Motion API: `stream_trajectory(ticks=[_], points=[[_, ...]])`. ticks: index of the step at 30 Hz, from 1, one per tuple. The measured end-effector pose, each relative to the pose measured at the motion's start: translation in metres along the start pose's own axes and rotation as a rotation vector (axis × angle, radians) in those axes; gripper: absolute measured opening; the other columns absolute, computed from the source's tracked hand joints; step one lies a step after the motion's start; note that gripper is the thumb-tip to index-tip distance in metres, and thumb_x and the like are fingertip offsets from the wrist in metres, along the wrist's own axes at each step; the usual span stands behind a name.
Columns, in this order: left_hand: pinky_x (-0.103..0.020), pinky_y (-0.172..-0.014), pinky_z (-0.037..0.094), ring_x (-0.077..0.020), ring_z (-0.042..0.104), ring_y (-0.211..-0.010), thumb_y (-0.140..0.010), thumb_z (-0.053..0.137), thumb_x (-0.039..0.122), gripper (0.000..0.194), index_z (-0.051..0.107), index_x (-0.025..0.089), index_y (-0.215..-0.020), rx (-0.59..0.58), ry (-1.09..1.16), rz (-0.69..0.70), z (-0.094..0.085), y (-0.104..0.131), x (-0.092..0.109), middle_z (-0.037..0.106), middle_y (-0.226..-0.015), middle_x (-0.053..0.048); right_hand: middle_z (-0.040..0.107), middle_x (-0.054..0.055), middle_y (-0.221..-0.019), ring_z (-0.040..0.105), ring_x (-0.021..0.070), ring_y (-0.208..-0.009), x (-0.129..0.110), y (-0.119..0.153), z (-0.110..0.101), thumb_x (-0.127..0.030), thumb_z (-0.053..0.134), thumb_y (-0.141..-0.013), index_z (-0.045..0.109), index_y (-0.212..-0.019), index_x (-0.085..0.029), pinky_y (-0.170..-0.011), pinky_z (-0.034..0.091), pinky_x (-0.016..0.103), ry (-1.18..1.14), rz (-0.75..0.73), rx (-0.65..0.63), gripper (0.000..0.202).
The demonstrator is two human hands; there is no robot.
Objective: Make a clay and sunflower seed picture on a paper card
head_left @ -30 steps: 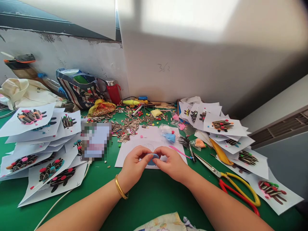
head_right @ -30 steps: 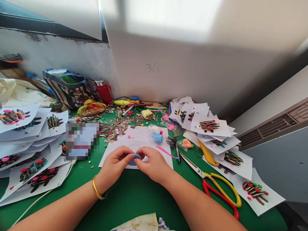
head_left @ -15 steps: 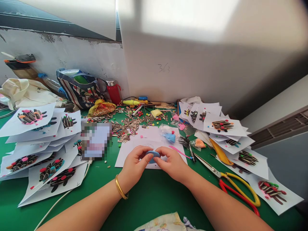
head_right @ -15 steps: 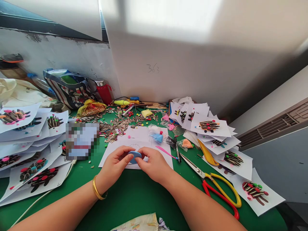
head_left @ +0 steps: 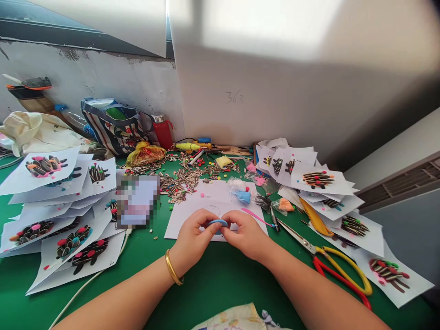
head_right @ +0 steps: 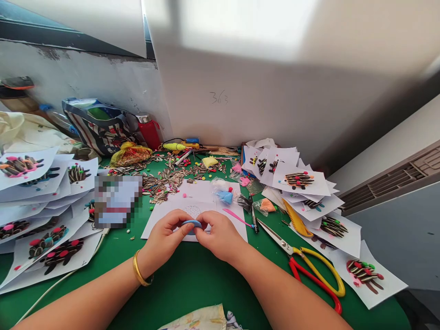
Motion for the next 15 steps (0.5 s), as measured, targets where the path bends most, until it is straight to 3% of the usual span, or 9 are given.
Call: stream_trajectory(ticks=[3,9,15], points=[[-0.029,-0.073,0.048,-0.0177,0.061,-0.079,-0.084,0.063,0.034,0.017,0.068,0.018,-0.081,-0.003,0.04,-0.053,-0.0004,-0.0015,-0.0015,0.066,-0.081,-0.004,0.061,-0.001,-0.082,0.056,0.0147,-0.079,-0.0016,0.0003,-0.0021,-0.026,0.056,-0.086,0.063,-0.085,-0.021,-0.068,0.041,0.025,-0.016,-0.025,0.023,0.008],[-0.033,-0.081,0.051,-0.0211,0.063,-0.094,-0.078,0.069,0.036,0.033,0.067,0.02,-0.106,0.038,0.102,-0.115,0.0,-0.001,-0.0094,0.068,-0.105,-0.007,0.061,-0.001,-0.081,0.054,0.0144,-0.076,0.0025,-0.0002,-0.0031,-0.029,0.052,-0.088,0.06,-0.087,-0.021,-0.063,0.04,0.023,-0.042,0.031,0.023,0.011],[-0.028,-0.067,0.052,-0.0162,0.061,-0.073,-0.083,0.064,0.038,0.022,0.067,0.017,-0.082,0.011,0.081,-0.12,0.0005,-0.0019,-0.0066,0.068,-0.078,-0.004,0.061,-0.001,-0.08,0.055,0.0143,-0.076,0.0035,-0.0002,-0.0026,-0.029,0.054,-0.087,0.06,-0.085,-0.021,-0.064,0.041,0.024,-0.052,0.03,0.024,0.011]])
Point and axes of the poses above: each hand's wrist, its own y-axis away from the middle knuckle, its own z-axis out of the palm, x = y × z, the point moved 5 cm from there along -y, towards the middle knuckle
